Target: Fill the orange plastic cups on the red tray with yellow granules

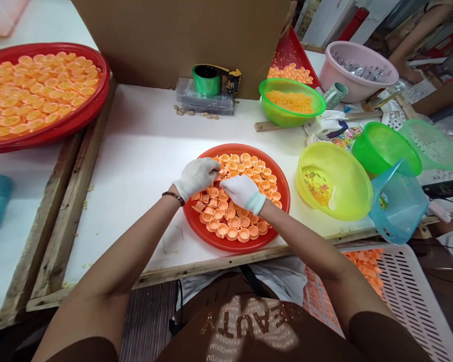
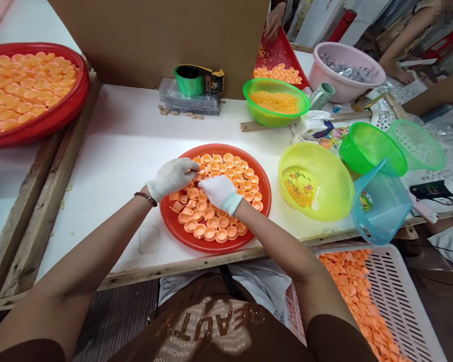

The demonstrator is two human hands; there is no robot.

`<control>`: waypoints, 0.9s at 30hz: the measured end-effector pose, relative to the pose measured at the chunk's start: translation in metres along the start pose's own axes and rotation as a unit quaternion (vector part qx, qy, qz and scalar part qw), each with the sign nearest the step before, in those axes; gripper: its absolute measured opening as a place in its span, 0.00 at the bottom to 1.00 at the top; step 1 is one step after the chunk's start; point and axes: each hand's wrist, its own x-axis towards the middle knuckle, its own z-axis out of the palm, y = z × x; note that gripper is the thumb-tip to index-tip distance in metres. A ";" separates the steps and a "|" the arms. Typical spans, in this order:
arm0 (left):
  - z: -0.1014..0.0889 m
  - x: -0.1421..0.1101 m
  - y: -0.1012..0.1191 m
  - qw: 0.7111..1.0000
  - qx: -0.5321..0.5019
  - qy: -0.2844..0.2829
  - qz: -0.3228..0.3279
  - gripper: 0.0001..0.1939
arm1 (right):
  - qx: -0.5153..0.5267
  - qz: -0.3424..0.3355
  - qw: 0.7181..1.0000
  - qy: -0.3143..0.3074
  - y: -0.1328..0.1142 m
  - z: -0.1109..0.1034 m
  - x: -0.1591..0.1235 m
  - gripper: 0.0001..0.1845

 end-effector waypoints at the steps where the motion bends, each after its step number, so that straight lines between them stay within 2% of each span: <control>1: 0.001 0.005 -0.003 1.000 -0.006 0.001 -0.014 0.15 | 0.005 0.020 1.000 -0.001 -0.002 -0.002 0.001 0.17; 3: 0.005 0.010 -0.006 0.999 -0.015 0.006 -0.034 0.15 | 0.003 0.030 1.000 -0.006 -0.005 -0.004 0.001 0.17; 6: 0.010 0.011 -0.005 0.999 -0.017 0.018 -0.037 0.13 | -0.035 0.001 0.999 -0.013 -0.007 -0.003 -0.001 0.18; 10: 0.009 -0.002 -0.002 0.997 -0.023 0.062 -0.044 0.12 | -0.061 -0.020 0.998 -0.013 -0.002 0.003 -0.011 0.19; 14: 0.002 -0.047 -0.008 0.990 -0.046 0.118 -0.064 0.18 | -0.030 -0.022 0.998 0.051 -0.006 0.007 -0.023 0.16; 18: 0.013 -0.102 -0.008 0.994 -0.056 0.082 -0.034 0.10 | 0.025 -0.089 0.993 0.075 -0.021 0.012 -0.020 0.15; 20: 0.026 -0.119 -0.002 0.994 -0.044 0.086 -0.044 0.11 | 0.028 -0.072 0.995 0.062 -0.027 0.014 -0.011 0.14; 23: 0.043 -0.128 0.006 0.991 -0.026 0.111 -0.073 0.13 | 0.032 -0.030 0.998 0.048 -0.030 0.015 0.000 0.14; 25: 0.049 -0.130 0.010 0.987 -0.014 0.128 -0.096 0.13 | 0.067 -0.003 0.996 0.066 -0.027 0.011 0.001 0.14; 27: 0.051 -0.132 0.012 0.982 0.002 0.144 -0.123 0.14 | 0.142 0.034 0.983 0.111 -0.021 0.005 -0.006 0.14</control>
